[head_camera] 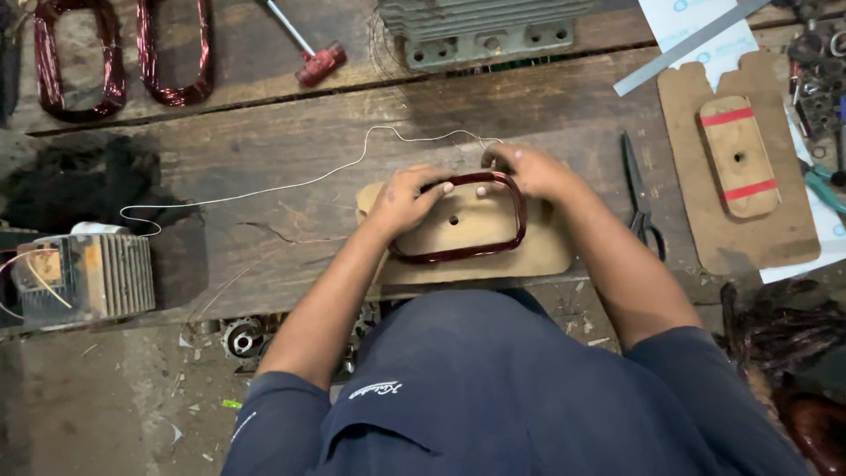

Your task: The person winds enameled copper wire around a wooden coil form mounted on a bench fixture, then ties the wound coil with white string, knots it, cuts the string with scissors, and lifts the finished coil off the form, placing it with other completed coils on the workbench.

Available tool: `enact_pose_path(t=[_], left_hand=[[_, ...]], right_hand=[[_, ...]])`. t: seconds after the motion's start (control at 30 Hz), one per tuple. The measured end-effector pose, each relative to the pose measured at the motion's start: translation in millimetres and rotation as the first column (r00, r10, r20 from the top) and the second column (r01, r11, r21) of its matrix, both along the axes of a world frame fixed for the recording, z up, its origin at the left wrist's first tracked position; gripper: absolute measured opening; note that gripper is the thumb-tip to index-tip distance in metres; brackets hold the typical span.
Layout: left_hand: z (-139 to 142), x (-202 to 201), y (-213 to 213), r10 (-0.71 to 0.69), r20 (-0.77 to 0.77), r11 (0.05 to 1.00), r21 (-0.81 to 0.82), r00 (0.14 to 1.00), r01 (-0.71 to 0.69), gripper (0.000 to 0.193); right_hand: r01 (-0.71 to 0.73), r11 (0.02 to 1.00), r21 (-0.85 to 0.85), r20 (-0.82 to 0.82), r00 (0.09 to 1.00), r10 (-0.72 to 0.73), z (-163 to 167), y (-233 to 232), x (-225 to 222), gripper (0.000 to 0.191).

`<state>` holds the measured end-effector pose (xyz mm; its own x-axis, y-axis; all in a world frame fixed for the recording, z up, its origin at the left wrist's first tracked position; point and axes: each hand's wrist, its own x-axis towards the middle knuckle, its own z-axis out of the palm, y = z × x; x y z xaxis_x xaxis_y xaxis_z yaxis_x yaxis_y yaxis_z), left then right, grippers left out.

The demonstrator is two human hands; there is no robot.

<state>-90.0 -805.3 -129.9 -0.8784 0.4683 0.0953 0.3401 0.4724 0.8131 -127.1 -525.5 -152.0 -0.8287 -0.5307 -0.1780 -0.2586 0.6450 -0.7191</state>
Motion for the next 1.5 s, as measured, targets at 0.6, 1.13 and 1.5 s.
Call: enact_pose_path(t=[0.6,1.13,1.5], left_hand=[[-6,-11,3,-0.038,0.071,0.999,-0.016,0.997,0.039,0.03],[-1,-14,16,-0.09,0.08,0.993,-0.07,0.993,0.096,0.027],[3,-15,19,-0.107,0.062,0.993,-0.051,0.992,0.111,0.026]], right_hand=[[0.526,0.849,0.053,0.081,0.845,-0.528,4,195,65,0.067],[0.973,0.21,-0.092,0.121,0.22,-0.968,-3,314,208,0.041],[0.906,0.365,-0.215,-0.454,0.238,-0.858,-22,373,148,0.058]])
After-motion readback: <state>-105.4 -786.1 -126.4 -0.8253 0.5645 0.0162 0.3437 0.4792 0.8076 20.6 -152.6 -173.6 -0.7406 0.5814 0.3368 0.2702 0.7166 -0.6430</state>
